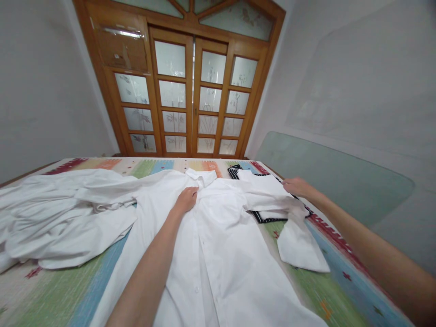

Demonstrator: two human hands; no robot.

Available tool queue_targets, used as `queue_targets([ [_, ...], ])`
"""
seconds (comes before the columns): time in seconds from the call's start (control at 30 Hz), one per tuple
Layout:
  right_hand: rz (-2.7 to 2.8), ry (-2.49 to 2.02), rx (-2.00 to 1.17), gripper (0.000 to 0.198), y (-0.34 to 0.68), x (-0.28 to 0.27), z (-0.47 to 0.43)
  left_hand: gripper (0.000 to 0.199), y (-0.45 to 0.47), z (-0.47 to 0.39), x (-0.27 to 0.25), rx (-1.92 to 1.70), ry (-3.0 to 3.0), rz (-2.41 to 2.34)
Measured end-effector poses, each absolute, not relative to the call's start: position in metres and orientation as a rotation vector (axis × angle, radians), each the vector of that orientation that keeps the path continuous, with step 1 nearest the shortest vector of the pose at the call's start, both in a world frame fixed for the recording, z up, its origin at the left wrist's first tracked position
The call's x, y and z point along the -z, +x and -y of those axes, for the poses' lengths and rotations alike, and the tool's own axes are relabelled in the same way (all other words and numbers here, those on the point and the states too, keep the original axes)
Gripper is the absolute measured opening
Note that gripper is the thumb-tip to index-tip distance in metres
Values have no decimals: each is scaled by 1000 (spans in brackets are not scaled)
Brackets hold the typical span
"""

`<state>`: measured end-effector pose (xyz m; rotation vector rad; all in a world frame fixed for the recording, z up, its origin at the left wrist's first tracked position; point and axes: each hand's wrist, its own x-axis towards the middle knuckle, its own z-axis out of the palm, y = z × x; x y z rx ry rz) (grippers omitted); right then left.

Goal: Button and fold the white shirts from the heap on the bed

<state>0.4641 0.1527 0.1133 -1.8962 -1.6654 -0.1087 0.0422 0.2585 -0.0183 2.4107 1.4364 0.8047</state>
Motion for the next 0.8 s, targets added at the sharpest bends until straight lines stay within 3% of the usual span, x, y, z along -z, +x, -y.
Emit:
queue_targets([
  [0.07,1770,-1899,71,10,435,-109,-164,40,42,-259,17,-800,2414,-1424],
  [0.2,2203,-1809,-25,29,350,-94,-185,40,42,-258,16,-778,2411,-1434],
  [0.43,2497,-1570,-12,42,226,-58,-236,26,42,-249,9,-724,2487,-1590],
  [0.8,2483,-1917,-282,57,185,-14,-272,26,43,-254,11,-732,2449,-1612],
])
